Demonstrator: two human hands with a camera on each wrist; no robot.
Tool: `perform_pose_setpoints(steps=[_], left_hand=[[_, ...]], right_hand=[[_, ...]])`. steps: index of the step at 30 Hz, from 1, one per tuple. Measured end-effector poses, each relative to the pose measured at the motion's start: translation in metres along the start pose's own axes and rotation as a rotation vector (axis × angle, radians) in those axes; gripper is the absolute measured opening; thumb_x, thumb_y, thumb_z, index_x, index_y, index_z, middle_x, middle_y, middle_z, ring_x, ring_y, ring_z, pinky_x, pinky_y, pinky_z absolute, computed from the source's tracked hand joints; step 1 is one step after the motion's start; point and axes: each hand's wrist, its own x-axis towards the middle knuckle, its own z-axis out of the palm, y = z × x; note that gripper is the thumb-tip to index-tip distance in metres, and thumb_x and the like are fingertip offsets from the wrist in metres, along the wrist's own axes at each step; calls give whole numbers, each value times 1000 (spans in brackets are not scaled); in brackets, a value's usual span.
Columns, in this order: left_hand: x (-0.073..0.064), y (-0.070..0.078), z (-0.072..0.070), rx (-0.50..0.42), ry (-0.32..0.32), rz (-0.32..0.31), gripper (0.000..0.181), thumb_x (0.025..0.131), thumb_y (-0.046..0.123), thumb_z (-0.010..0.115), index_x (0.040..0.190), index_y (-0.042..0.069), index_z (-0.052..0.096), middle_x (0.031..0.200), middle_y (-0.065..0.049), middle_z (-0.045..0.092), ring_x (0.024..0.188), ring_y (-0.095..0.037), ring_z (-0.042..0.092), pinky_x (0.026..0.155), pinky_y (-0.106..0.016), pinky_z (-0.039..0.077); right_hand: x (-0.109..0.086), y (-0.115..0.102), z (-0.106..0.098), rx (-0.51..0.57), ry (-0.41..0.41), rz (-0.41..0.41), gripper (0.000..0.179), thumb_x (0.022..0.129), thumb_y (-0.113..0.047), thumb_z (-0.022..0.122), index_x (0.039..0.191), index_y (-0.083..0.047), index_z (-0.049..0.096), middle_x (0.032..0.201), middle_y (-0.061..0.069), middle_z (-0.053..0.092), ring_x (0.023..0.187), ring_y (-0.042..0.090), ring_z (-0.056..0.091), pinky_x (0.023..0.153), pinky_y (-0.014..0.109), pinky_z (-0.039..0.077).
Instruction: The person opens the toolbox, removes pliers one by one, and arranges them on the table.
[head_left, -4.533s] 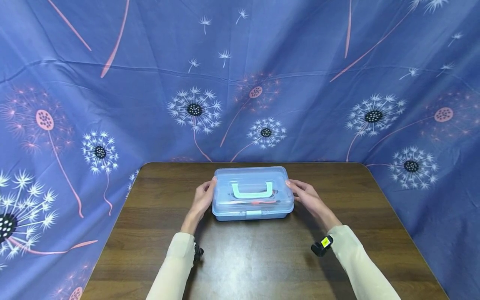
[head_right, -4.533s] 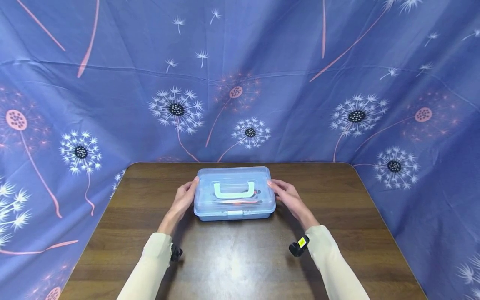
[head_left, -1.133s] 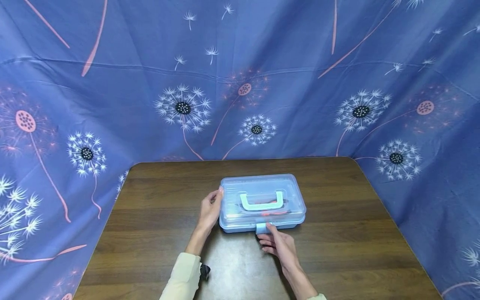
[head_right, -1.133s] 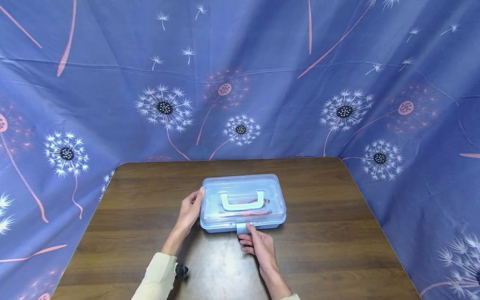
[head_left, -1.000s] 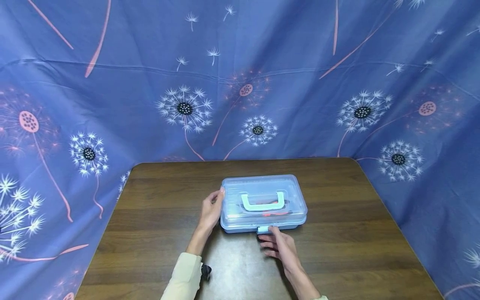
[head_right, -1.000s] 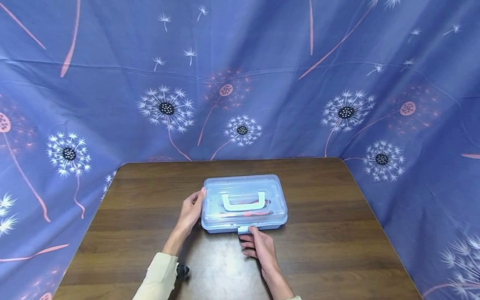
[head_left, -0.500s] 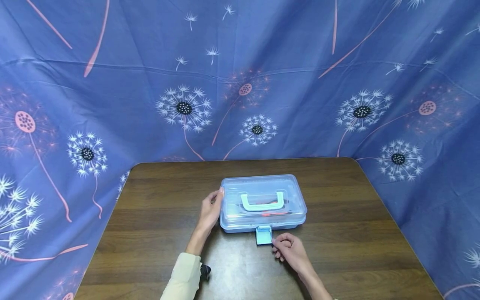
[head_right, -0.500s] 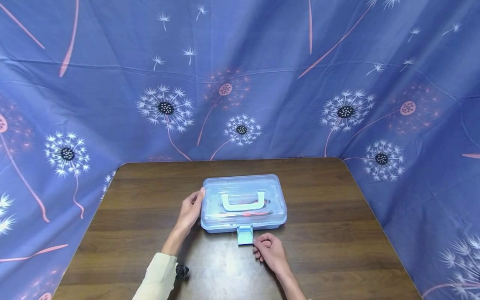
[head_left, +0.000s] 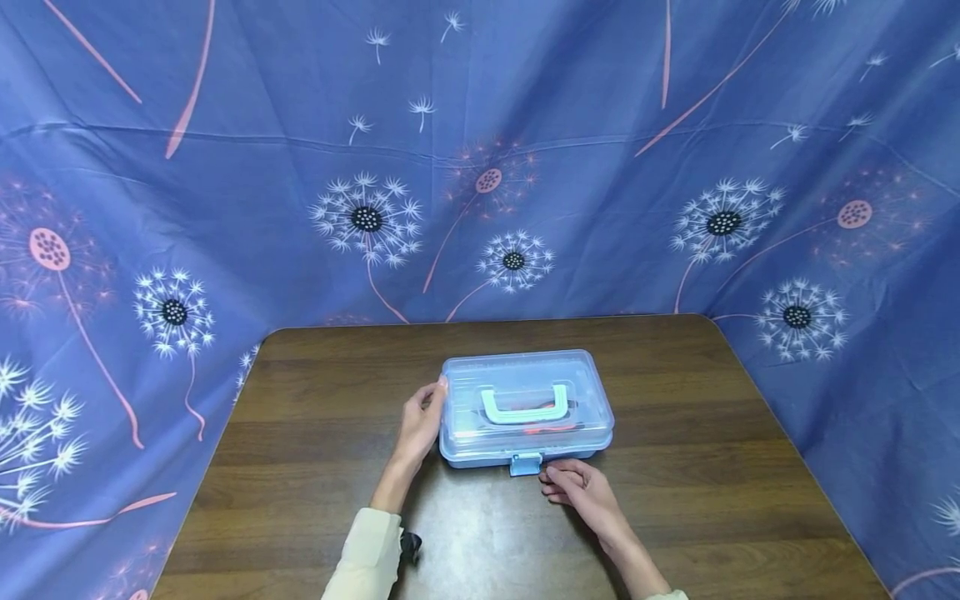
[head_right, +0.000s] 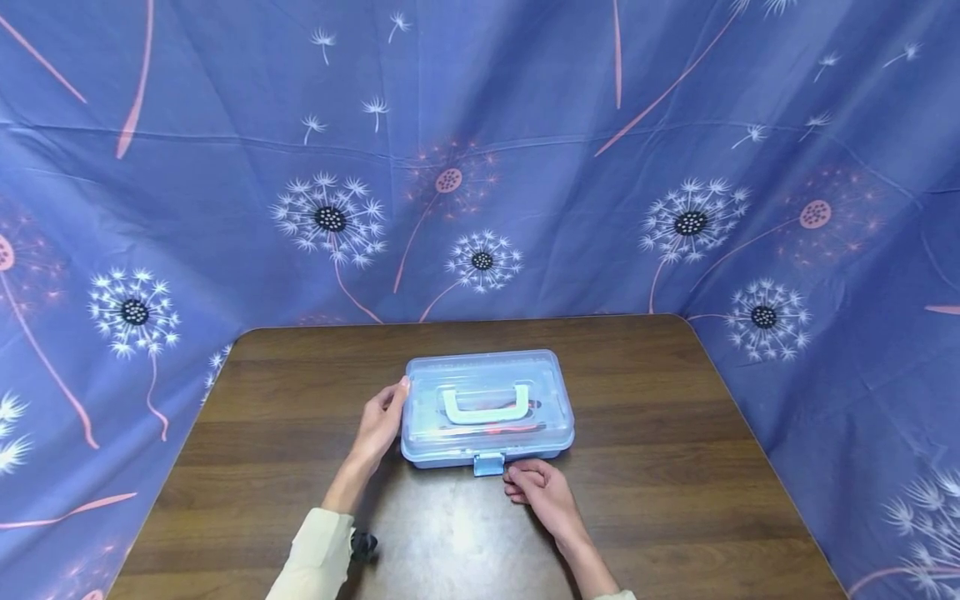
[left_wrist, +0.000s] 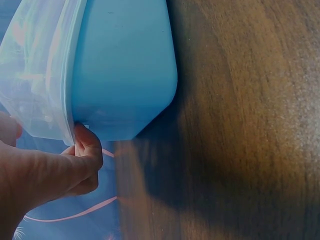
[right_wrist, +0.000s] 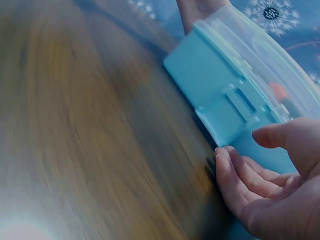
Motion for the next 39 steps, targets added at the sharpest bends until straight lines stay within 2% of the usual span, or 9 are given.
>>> perform_pose_setpoints(steps=[6, 10, 15, 18, 22, 26, 29, 35, 39], left_hand=[[2, -2, -1, -22, -8, -1, 69, 102, 55, 55, 141, -2, 57, 125, -20, 62, 110, -31, 62, 100, -48, 48], [2, -3, -1, -23, -10, 7, 68, 103, 54, 55, 141, -3, 57, 125, -20, 62, 109, -31, 63, 100, -49, 49], [3, -5, -1, -17, -13, 13, 69, 103, 55, 54, 141, -3, 57, 127, -20, 60, 110, -32, 62, 100, -50, 48], [4, -5, -2, -19, -15, 9, 70, 103, 56, 54, 141, -2, 57, 128, -20, 60, 112, -32, 62, 101, -50, 48], [4, -6, -2, -21, -18, 6, 71, 102, 56, 54, 142, -2, 56, 128, -20, 60, 111, -32, 62, 100, -50, 48], [3, -5, -2, -18, -12, 7, 70, 102, 56, 54, 141, -3, 57, 125, -19, 61, 109, -31, 62, 98, -49, 49], [3, -4, -2, -19, -6, 10, 68, 102, 55, 56, 140, -2, 58, 124, -19, 61, 108, -30, 63, 97, -48, 49], [3, -3, -1, -19, -16, -2, 68, 101, 57, 57, 140, 1, 60, 125, -17, 61, 108, -29, 62, 97, -46, 49], [4, -4, -1, -39, -27, -16, 69, 99, 58, 58, 141, 3, 60, 123, -16, 62, 105, -28, 63, 94, -43, 51]], right_hand=[[-2, -5, -24, -122, 98, -7, 33, 97, -19, 72, 116, 7, 64, 102, 16, 75, 90, 21, 70, 78, 30, 58], [-3, -9, -42, -193, 138, -7, 38, 96, -23, 73, 119, 6, 63, 104, 14, 74, 91, 18, 70, 78, 28, 57], [-4, -18, -63, -273, 157, -28, 55, 95, -30, 75, 133, 4, 55, 122, 18, 68, 99, 13, 67, 81, 25, 56], [-1, -22, -70, -303, 157, -99, 63, 94, -31, 77, 142, 0, 49, 135, 20, 60, 106, 13, 63, 85, 21, 53], [7, -23, -73, -252, 113, -252, 68, 94, -18, 77, 149, 0, 41, 145, 22, 51, 118, 12, 58, 93, 17, 50], [15, -22, -69, -184, 63, -368, 73, 93, -7, 76, 153, 2, 36, 151, 26, 43, 125, 2, 53, 100, 16, 46], [18, -22, -65, -185, 80, -405, 74, 92, -6, 77, 154, 3, 38, 153, 26, 42, 124, -4, 51, 101, 15, 44], [15, -21, -63, -203, 142, -448, 70, 89, -2, 79, 149, 6, 45, 148, 29, 48, 120, -4, 55, 99, 15, 45], [12, -21, -63, -319, 210, -473, 68, 87, -7, 83, 146, 5, 51, 142, 27, 56, 120, 4, 57, 99, 13, 44]])
